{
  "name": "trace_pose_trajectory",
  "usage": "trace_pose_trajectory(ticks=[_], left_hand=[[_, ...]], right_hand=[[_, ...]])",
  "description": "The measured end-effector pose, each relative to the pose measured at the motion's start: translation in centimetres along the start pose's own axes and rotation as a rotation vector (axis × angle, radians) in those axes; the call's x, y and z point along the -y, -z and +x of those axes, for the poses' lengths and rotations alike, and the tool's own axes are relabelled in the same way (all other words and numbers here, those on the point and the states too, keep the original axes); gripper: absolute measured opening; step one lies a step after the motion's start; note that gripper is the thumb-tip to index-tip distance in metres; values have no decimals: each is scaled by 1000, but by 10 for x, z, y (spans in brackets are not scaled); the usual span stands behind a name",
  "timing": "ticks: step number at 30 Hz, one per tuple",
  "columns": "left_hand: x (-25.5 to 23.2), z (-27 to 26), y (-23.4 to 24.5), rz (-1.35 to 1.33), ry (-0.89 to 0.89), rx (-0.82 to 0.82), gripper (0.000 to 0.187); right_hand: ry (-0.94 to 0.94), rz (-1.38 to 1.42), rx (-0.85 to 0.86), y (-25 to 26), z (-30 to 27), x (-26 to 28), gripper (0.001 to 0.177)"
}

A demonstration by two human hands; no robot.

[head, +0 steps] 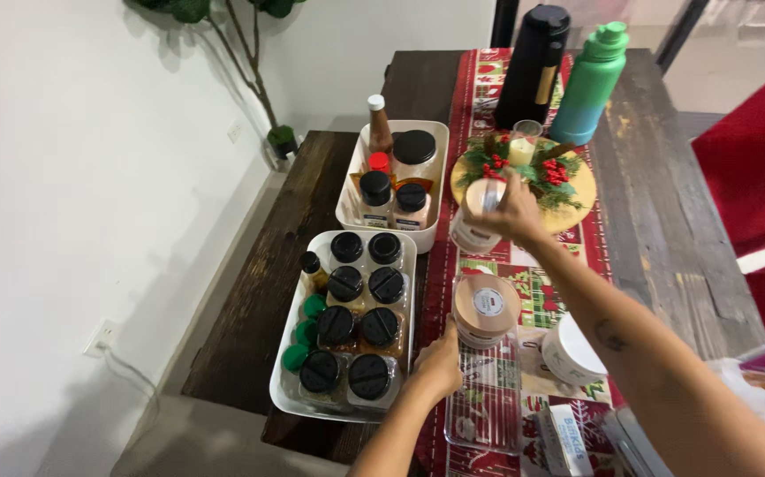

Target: The person opens and closes several small containers and jars on a table, then places them into a clear plastic organizer. The person also handles a white pouch and a small red-lidded container, arranging items on the table.

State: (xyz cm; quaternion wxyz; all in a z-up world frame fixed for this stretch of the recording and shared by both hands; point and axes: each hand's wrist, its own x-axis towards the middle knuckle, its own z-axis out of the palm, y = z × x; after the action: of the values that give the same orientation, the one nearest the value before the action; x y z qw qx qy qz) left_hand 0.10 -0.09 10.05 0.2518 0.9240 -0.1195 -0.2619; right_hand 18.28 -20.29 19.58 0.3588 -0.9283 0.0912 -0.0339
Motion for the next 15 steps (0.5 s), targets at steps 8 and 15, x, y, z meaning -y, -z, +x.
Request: trace_pose_trajectory(ticks=[8,15], left_hand=[[16,8,-11,-106,-114,-59,118],[13,11,-11,-231,-293,-163,124]], right_hand=[[197,240,60,110,-76,40,119],[84,132,152,140,-173,44,124]])
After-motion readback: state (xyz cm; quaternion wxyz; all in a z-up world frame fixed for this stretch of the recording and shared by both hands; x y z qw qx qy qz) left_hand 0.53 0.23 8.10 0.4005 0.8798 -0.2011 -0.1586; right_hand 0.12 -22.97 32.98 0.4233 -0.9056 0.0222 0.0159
